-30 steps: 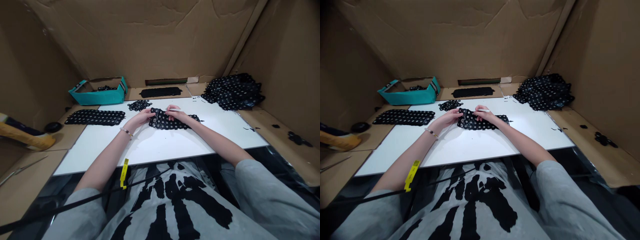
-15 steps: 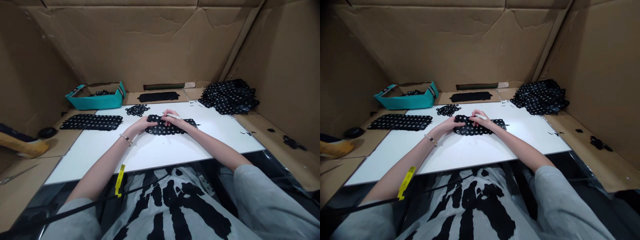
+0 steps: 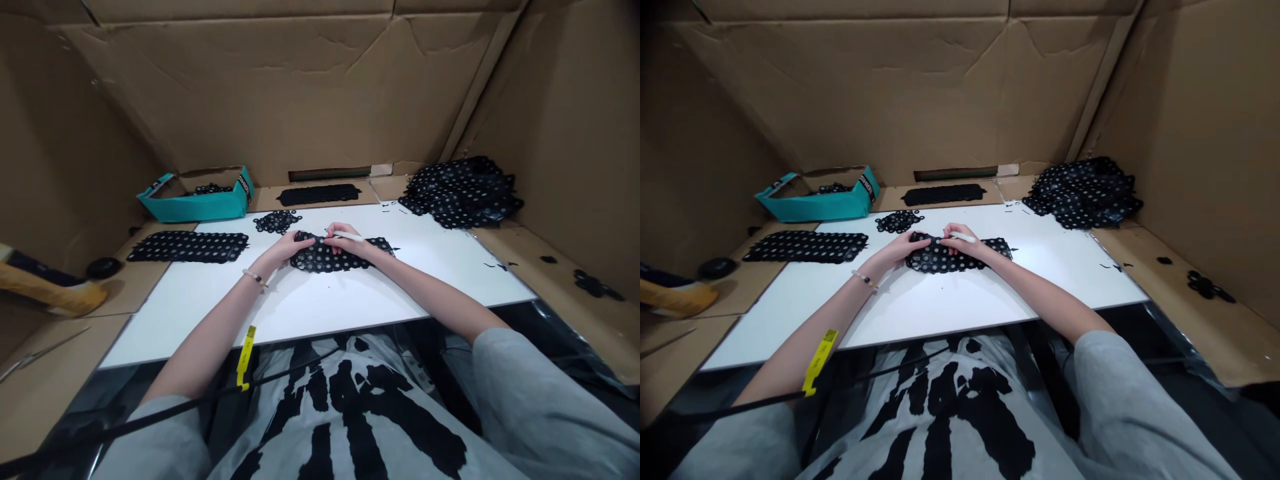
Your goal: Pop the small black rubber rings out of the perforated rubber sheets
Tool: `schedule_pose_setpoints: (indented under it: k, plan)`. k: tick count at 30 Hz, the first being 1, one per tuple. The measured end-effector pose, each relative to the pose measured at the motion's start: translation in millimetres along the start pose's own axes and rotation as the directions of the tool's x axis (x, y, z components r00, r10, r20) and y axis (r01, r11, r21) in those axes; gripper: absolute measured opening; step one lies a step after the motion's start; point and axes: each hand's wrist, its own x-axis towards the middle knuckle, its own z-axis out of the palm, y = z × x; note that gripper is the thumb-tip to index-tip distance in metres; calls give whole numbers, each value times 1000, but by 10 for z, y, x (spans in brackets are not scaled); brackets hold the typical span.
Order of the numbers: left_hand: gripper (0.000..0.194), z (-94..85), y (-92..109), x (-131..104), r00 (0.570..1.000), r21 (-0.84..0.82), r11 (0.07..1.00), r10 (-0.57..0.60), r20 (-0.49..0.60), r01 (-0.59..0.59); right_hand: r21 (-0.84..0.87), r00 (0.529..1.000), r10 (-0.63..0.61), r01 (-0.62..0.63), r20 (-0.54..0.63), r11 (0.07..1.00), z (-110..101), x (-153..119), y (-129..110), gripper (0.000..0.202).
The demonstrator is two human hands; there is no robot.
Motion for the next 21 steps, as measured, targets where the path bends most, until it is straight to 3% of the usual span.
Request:
schedule_pose_setpoints:
  k: [4, 8, 14, 18, 21]
  plan:
    - [56, -9, 18, 15, 997, -148, 986, -71, 43, 77, -13, 1000, 11, -11, -10, 1000, -10, 5, -23, 44]
    - [57, -80, 79, 22, 985, -159, 974, -150, 88, 163, -50, 999, 1, 1, 32, 999, -18, 7, -49, 41]
    - [47, -50, 53, -3, 1000, 5, 1000, 13, 11, -13, -43, 1000, 2, -1, 27, 999, -8, 32, 28, 41]
    - [51, -33, 24, 13, 994, -106, 993, -29, 109, 41, -31, 1000, 1, -1, 1, 1000, -9, 45, 56, 39]
    - [55, -40, 58, -2, 997, -76, 997, -22, 76, 28, -27, 1000, -13, 13, -7, 1000, 2, 30, 35, 40]
